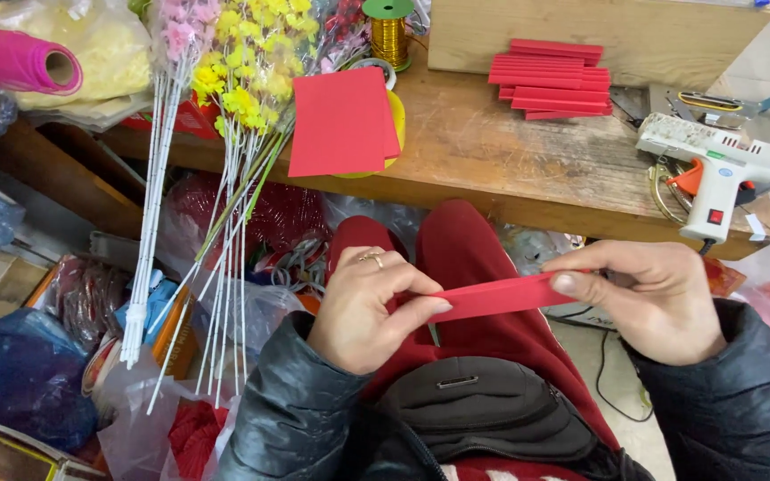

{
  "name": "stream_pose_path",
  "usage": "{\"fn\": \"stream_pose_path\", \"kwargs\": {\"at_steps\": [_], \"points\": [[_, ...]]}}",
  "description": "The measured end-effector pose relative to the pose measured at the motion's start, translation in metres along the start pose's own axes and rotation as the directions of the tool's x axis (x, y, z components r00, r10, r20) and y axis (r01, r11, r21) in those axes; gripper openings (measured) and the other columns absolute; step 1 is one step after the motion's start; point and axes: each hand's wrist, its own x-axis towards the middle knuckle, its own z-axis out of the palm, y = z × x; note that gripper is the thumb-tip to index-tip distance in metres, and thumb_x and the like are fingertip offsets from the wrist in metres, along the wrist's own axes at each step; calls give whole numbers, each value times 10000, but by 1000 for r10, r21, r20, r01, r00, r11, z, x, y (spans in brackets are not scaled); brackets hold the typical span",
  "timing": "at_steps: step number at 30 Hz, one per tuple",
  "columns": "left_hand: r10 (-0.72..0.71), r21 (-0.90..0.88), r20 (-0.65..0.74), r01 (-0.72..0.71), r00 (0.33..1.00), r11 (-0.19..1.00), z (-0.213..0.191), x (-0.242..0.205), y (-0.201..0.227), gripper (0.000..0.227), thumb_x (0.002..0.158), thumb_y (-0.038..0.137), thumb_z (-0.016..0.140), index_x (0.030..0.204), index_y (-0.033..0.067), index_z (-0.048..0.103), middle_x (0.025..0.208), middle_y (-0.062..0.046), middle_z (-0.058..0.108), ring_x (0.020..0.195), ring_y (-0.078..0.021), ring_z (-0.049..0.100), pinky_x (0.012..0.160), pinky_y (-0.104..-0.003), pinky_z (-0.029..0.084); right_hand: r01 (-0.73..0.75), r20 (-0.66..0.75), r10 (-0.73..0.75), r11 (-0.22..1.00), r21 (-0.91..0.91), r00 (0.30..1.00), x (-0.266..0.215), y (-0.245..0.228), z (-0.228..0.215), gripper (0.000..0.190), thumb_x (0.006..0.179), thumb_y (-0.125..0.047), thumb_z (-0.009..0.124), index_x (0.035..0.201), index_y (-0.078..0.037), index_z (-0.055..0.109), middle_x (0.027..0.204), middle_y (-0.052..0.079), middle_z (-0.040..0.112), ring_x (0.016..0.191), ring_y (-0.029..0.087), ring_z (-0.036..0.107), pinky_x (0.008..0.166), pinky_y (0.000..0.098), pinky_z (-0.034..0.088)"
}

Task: Folding small red paper sheets to create decorative items.

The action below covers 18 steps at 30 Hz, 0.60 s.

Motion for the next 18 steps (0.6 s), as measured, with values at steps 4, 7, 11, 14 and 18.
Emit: {"fn": "stream_pose_path", "kwargs": {"at_steps": [4, 7, 11, 14, 18], "points": [[-26, -11, -34, 26, 999, 1000, -6, -3, -3, 127, 889, 344, 796, 854, 228, 760, 756, 94, 671, 737, -133, 621, 939, -336, 404, -29, -50, 29, 1000, 4, 998, -3, 9, -7, 170, 850, -28, 787, 1014, 5, 817, 971, 118, 836, 836, 112, 717, 809, 220, 565], [0, -59, -72, -4, 997, 998, -8, -3, -3, 115, 889, 300, 812, 854, 201, 766, 755, 86, 681, 713, -127, 614, 934, -342, 422, -63, -72, 60, 998, -27, 996, -4, 8, -10, 172, 854, -30, 783, 1016, 20, 816, 923, 133, 829, 804, 126, 708, 780, 228, 573], [5, -109, -84, -14, 996, 994, -10, -5, -4, 72, 885, 244, 829, 916, 187, 798, 785, 73, 728, 726, -133, 633, 881, -321, 455, -95, -109, 97, 995, 16, 989, -7, 13, -14, 177, 860, -14, 772, 1023, 47, 801, 917, 160, 813, 763, 149, 692, 730, 241, 563], [-7, -148, -98, -7, 995, 989, -9, -7, -8, 87, 866, 215, 851, 931, 167, 818, 774, 47, 751, 700, -136, 635, 877, -313, 476, -92, -102, 94, 995, 27, 990, -6, 14, -14, 188, 843, -8, 779, 1021, 47, 801, 907, 171, 814, 755, 163, 707, 730, 247, 579], [-75, -101, 30, 77, 997, 992, -14, -5, -12, 56, 898, 262, 787, 903, 207, 787, 811, 81, 751, 763, -150, 666, 879, -341, 462, -48, -49, 48, 999, -6, 998, -3, 14, -9, 189, 822, -11, 793, 1006, 19, 821, 894, 150, 842, 754, 146, 750, 755, 245, 615]]}}
